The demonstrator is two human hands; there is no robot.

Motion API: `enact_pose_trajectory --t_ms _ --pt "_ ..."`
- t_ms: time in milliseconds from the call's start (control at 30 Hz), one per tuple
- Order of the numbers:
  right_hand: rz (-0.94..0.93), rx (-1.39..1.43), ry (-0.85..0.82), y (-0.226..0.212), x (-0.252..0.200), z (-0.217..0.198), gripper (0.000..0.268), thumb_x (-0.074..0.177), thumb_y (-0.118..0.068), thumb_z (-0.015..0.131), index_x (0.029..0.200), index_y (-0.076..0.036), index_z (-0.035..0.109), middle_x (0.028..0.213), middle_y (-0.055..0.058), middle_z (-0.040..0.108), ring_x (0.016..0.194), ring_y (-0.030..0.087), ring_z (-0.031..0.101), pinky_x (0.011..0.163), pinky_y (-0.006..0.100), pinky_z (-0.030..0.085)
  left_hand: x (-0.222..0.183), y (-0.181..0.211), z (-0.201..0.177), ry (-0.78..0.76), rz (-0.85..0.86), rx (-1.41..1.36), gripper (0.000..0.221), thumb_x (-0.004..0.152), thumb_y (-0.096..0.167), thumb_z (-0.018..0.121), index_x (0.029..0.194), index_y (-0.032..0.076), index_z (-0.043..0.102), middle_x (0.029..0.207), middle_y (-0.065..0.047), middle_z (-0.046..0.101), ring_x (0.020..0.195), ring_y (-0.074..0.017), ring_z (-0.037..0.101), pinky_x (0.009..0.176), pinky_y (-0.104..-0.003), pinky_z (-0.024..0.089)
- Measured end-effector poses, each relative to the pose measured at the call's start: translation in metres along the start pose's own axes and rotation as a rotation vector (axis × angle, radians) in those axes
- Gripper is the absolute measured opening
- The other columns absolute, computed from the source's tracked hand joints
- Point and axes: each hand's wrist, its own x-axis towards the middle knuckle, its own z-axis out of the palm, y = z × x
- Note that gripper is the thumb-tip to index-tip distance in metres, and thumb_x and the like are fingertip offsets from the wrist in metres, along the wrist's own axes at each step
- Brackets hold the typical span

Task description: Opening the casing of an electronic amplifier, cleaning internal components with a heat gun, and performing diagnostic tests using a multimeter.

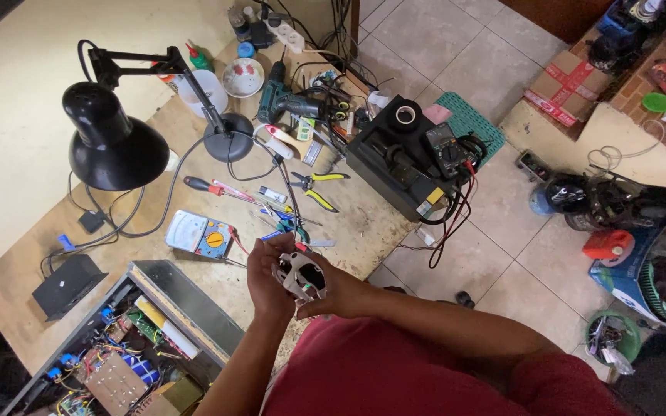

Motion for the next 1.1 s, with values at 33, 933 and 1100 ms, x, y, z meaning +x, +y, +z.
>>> enact_pose_trajectory --t_ms 33,933,1100 --pt "-0.023 0.125 0.004 -0.001 0.0 -0.001 0.113 0.072 -0.023 0.095 0.158 -0.004 0.025 0.124 0.022 0.06 0.109 0.025 0.064 0.094 0.035 0.057 0.004 0.001 -0.001 -0.051 -0.008 -0.063 0.059 0.098 0.056 0.048 0.116 0.003 0.069 0.1 -0.012 0.066 0.082 -0.026 0.065 0.073 -0.037 0.054" --pt "0.463 -0.749 0.856 -0.031 -0.017 -0.295 0.079 0.093 -0.052 0.063 0.157 -0.015 0.037 0.152 0.021 0.037 0.136 0.044 0.042 0.103 0.06 0.042 -0.023 0.026 -0.045 -0.268 -0.131 -0.35 0.066 0.088 0.032 0.073 0.146 0.008 0.053 0.136 -0.025 0.057 0.1 -0.0351 0.054 0.091 -0.046 0.048" --pt "0.713 -0.747 0.654 -0.001 0.006 -0.301 0.097 0.08 -0.064 0.068 0.16 -0.022 0.033 0.16 0.017 0.029 0.14 0.043 0.041 0.108 0.058 0.043 -0.027 0.038 -0.065 -0.42 -0.048 -0.496 0.074 0.092 0.032 0.077 0.152 0.001 0.046 0.145 -0.029 0.055 0.135 -0.0526 0.049 0.106 -0.055 0.047"
